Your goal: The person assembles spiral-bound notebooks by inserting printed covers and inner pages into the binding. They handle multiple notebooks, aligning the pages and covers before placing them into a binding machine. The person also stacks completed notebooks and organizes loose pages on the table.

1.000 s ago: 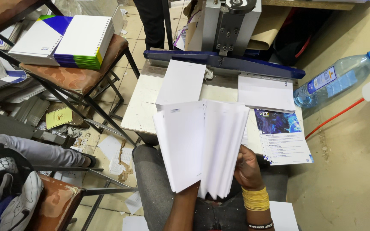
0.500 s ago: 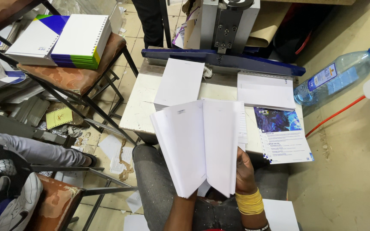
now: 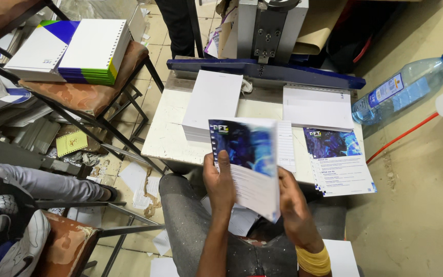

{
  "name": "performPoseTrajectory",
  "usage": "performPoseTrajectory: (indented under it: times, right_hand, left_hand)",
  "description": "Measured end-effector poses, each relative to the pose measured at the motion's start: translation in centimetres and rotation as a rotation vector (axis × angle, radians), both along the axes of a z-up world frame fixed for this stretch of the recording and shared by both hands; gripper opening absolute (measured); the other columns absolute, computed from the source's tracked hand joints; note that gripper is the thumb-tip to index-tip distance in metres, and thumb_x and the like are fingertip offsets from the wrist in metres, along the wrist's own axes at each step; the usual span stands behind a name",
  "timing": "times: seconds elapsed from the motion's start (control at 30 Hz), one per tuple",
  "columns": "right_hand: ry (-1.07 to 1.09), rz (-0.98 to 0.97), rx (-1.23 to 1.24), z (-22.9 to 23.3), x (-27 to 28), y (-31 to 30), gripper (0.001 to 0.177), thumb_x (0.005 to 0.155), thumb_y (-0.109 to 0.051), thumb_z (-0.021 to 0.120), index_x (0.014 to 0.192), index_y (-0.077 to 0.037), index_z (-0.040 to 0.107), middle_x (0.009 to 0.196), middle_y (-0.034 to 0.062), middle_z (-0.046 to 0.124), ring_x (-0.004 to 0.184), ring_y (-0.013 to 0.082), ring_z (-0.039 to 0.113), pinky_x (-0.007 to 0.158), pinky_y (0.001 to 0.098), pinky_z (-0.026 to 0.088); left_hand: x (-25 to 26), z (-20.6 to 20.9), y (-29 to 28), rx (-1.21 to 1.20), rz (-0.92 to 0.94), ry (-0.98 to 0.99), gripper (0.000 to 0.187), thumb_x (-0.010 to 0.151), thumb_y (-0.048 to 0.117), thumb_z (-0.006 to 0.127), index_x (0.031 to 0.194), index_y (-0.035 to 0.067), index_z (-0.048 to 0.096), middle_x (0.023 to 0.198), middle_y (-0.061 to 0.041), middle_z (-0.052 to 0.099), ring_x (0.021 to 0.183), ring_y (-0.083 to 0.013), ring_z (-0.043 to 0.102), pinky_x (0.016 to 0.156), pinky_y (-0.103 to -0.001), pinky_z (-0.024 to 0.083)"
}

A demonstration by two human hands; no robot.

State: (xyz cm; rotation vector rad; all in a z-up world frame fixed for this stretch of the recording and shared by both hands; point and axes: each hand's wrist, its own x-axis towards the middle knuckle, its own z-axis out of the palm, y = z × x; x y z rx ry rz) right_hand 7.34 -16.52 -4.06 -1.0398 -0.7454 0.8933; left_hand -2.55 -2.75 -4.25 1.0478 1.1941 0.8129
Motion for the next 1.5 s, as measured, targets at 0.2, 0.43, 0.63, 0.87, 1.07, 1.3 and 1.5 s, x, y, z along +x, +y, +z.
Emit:
performPoseTrajectory:
  times: [0.2,0.43,0.63,0.87,1.07,1.3,1.5]
  right_hand:
    - [-0.496,-0.325,-0.566,1.2,2.5,0.5,0.03,0.108,-0.038,0.052,0.115,-0.012,0.065,0.083,0.0033,0.076,0.064,0.0143,0.07,0.05,0.0301,0.053]
    - [-0.585,-0.469,0.033,0.0,5.7,2.0,0.034,0.111,-0.009,0.042,0.143,0.0,0.049,0.117,0.0125,0.066,0.112,0.0247,0.062,0.108,0.0518,0.047]
    - [-0.627,-0.461,-0.144,-11.1,8.0,1.0,0.026,0.112,-0.013,0.043,0.128,0.001,0.058,0.107,0.016,0.064,0.108,0.0243,0.059,0.104,0.0496,0.043]
    - [-0.35,-0.271,-0.126,-2.8,5.8,-1.0,0.039,0.109,-0.016,0.054,0.144,-0.002,0.064,0.122,0.0168,0.081,0.114,0.0196,0.067,0.106,0.0502,0.052]
    - [0.081,0.075,-0.04,-12.2,5.3,-5.8,0.052,0.098,-0.02,0.079,0.142,-0.001,0.06,0.074,0.0024,0.056,0.058,0.008,0.034,0.05,0.0265,0.027]
    - [-0.055,-0.159,-0.054,-9.5,6.6,-6.0,0.078,0.099,-0.052,0.066,0.15,0.006,0.059,0.127,0.0199,0.081,0.109,0.0273,0.077,0.093,0.0369,0.06]
    - [-0.241,-0.096,-0.323,-4.4,6.9,-4.8,0.043,0.107,-0.036,0.053,0.082,-0.003,0.066,0.073,0.0103,0.073,0.065,0.0212,0.073,0.059,0.0334,0.059]
  left_hand:
    - [1.1,0.0,0.2,0.203,-0.145,0.254,0.062,0.083,0.077,0.064,0.088,0.017,0.052,0.079,0.004,0.053,0.071,-0.0112,0.045,0.063,-0.033,0.043]
    - [3.3,-0.2,0.0,0.577,-0.178,-0.314,0.033,0.101,0.035,0.08,0.104,0.01,0.059,0.086,-0.004,0.057,0.09,-0.0132,0.057,0.086,-0.035,0.05]
    - [2.9,-2.2,-0.8,0.565,-0.306,-0.132,0.028,0.11,0.032,0.053,0.114,0.006,0.064,0.095,-0.012,0.06,0.098,-0.024,0.064,0.096,-0.047,0.054]
    - [0.5,-2.6,-0.8,0.354,-0.318,-0.095,0.028,0.099,0.034,0.077,0.106,0.007,0.08,0.083,-0.016,0.08,0.081,-0.0172,0.067,0.071,-0.041,0.06]
    - [1.7,0.9,-2.3,-0.211,-0.104,-0.453,0.047,0.089,0.03,0.075,0.126,0.001,0.066,0.124,-0.021,0.082,0.115,-0.0363,0.079,0.1,-0.049,0.065]
    - [1.0,-1.6,-0.9,-0.177,-0.204,-0.426,0.038,0.091,0.025,0.076,0.118,-0.002,0.069,0.114,-0.023,0.084,0.103,-0.037,0.082,0.089,-0.048,0.069]
    - [-1.7,-1.1,1.3,0.2,-0.711,-0.064,0.046,0.093,0.056,0.069,0.1,0.012,0.077,0.084,0.001,0.071,0.078,-0.012,0.062,0.075,-0.029,0.049]
